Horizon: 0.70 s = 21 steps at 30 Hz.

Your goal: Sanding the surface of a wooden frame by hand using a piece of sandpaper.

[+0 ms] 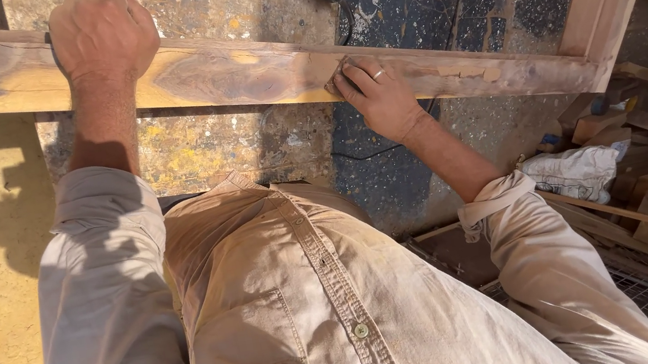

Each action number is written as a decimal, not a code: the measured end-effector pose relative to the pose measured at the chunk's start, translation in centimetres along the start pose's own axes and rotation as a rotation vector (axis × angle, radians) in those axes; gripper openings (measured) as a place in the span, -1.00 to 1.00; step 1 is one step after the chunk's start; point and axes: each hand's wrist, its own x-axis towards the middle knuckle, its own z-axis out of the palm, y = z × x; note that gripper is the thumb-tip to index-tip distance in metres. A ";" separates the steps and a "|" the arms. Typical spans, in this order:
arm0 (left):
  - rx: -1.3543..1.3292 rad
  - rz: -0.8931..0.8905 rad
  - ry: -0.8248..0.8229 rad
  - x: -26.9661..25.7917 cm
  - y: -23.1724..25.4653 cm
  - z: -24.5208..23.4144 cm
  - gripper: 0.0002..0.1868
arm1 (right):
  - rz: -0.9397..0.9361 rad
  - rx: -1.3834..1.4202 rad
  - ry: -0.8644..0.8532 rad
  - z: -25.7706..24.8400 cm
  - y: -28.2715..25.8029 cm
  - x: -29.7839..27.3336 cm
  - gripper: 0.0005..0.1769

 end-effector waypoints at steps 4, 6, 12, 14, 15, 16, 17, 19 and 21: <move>-0.072 -0.035 -0.060 0.1 -0.1 -0.3 -0.65 | 0.136 0.012 -0.099 0.0 -2.1 -0.8 -0.33; -0.065 -0.036 -0.080 0.3 0.1 -0.7 -0.64 | 0.186 0.028 -0.114 -0.4 -3.4 -1.0 -0.33; -0.076 -0.035 -0.148 0.7 0.2 -1.1 -0.61 | 0.539 0.282 -0.025 -0.9 -3.5 -1.0 -0.62; -0.061 -0.018 -0.165 0.7 0.1 -1.1 -0.61 | 0.685 0.378 0.054 -0.1 -2.6 -0.6 -0.64; -0.088 -0.022 -0.151 0.7 0.1 -1.3 -0.63 | 0.766 0.391 0.138 0.3 -2.1 -0.3 -0.64; -0.117 -0.023 -0.137 0.7 0.2 -1.4 -0.65 | 0.847 0.399 0.224 0.7 -1.6 -0.2 -0.64; -0.121 -0.005 -0.141 0.7 0.3 -1.5 -0.65 | 0.866 0.397 0.225 1.4 -1.9 0.0 -0.64; -0.130 -0.036 -0.217 1.0 0.2 -1.7 -0.65 | 0.899 0.386 0.205 2.9 -2.1 0.9 -0.65; -0.122 -0.011 -0.199 0.9 0.0 -1.6 -0.65 | 0.899 0.351 0.215 2.1 -4.2 2.5 -0.59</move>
